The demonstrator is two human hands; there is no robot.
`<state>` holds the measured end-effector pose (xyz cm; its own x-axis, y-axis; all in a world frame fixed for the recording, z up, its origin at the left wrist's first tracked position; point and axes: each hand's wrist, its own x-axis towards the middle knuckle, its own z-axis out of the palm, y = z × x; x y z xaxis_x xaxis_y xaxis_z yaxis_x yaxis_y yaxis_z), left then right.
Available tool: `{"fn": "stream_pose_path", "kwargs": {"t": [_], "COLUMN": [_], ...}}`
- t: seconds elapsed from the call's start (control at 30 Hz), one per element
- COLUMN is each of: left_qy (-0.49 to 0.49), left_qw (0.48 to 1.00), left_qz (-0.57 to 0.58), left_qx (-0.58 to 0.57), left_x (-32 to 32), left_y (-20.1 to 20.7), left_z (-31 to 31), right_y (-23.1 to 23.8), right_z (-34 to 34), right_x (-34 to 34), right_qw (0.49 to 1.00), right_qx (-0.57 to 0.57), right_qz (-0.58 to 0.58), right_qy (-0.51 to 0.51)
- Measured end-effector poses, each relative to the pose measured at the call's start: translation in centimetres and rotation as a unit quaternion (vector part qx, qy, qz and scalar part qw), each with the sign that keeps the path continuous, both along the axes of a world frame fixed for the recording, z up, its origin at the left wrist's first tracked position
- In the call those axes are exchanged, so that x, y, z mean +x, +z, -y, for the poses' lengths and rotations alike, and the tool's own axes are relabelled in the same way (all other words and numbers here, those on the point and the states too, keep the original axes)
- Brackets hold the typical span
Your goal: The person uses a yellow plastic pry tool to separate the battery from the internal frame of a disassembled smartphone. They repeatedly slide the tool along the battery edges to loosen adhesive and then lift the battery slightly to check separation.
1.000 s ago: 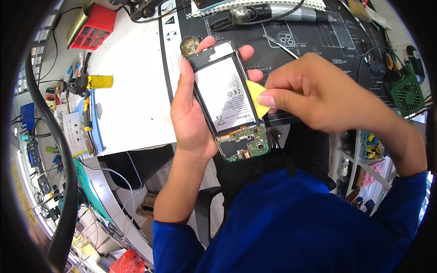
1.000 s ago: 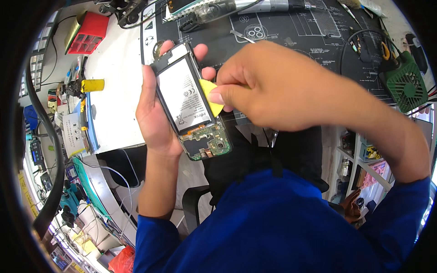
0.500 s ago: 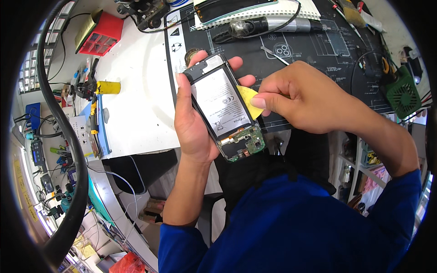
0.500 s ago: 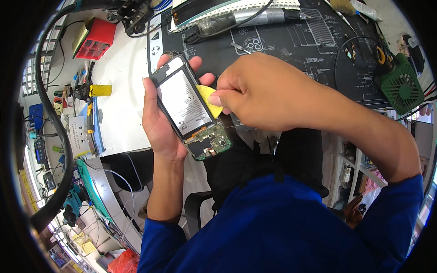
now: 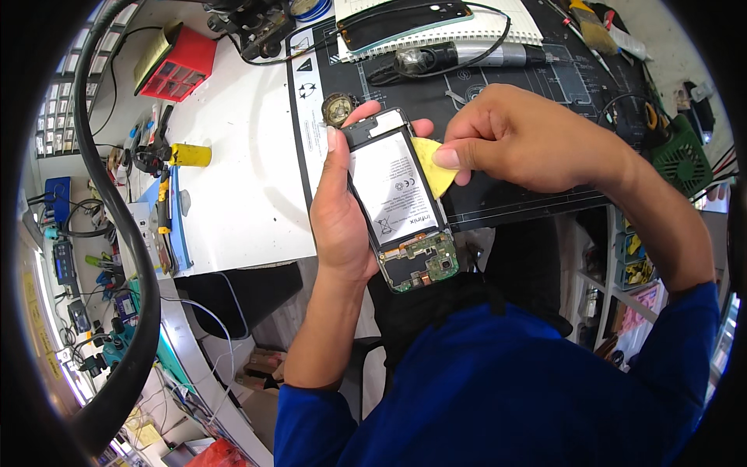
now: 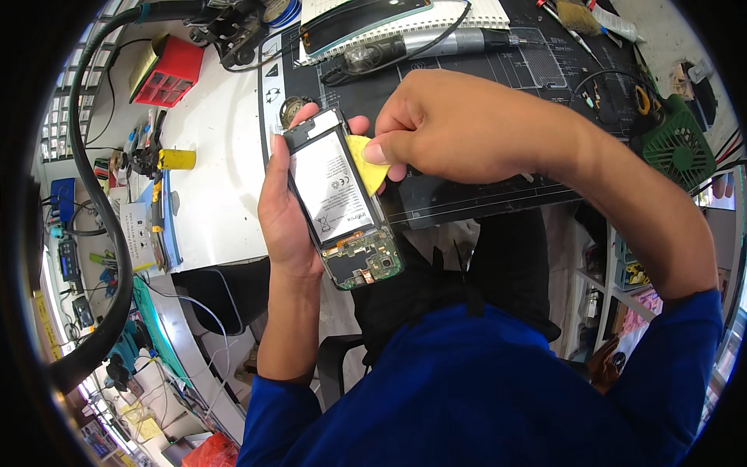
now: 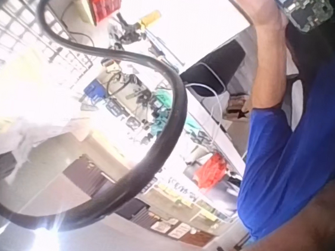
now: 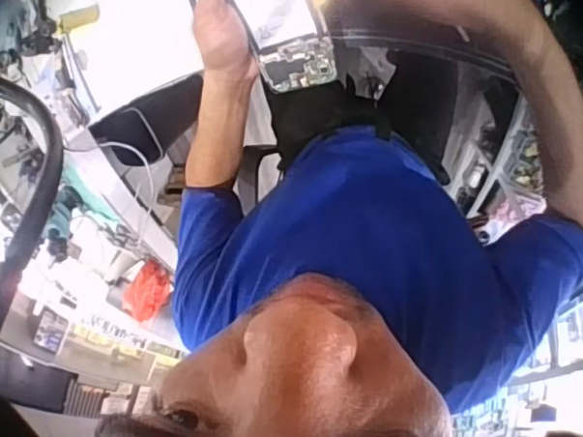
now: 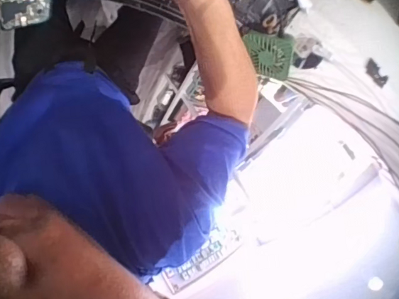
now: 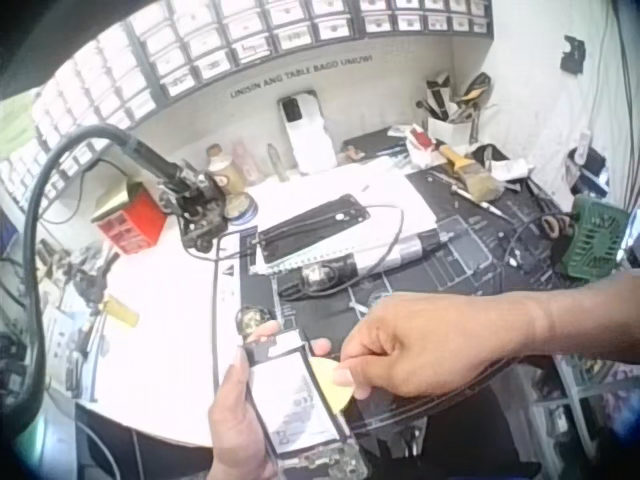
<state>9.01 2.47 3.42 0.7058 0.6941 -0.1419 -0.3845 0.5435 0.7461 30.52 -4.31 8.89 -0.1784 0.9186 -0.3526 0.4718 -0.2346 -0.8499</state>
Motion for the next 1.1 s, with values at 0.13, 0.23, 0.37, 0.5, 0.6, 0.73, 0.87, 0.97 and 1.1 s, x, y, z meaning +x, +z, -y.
{"fn": "stream_pose_path", "kwargs": {"t": [0.13,0.23,0.37,0.5,0.6,0.73,0.87,0.97,1.1], "left_qy": [0.003,-0.006,-0.014,-0.030,-0.017,-0.010,0.006,0.007,0.022], "left_qw": [0.998,1.000,0.996,0.999,0.998,0.996,0.995,0.995,0.994], "left_qz": [-0.050,-0.030,-0.055,0.009,-0.022,-0.072,-0.099,-0.099,-0.105], "left_qx": [0.035,0.006,0.063,0.041,0.054,0.060,0.016,-0.015,-0.021], "left_x": [0.0,-0.1,-0.3,-0.4,-0.3,-0.3,0.0,-0.1,0.1], "left_y": [0.4,0.3,0.4,-0.1,-0.1,0.3,0.9,1.1,1.3], "left_z": [0.4,0.3,0.1,0.0,-0.3,-0.5,-0.2,-0.3,-0.2], "right_y": [-0.7,-1.7,-0.4,-0.9,-0.9,-1.1,-1.8,-2.0,-0.9], "right_z": [0.3,0.5,0.5,1.2,1.1,0.7,0.1,-0.6,-1.1], "right_x": [-0.5,-1.2,0.0,0.2,-0.3,-0.4,-0.3,-0.4,-0.4], "right_qw": [0.999,0.996,0.995,0.997,0.997,0.999,0.998,0.997,0.997], "right_qx": [0.009,0.034,-0.069,-0.059,0.052,0.042,0.032,0.033,-0.012], "right_qz": [-0.034,-0.076,-0.069,-0.040,0.040,0.005,-0.056,-0.071,-0.069], "right_qy": [-0.020,-0.027,0.035,0.028,0.033,0.019,0.024,0.022,0.025]}}
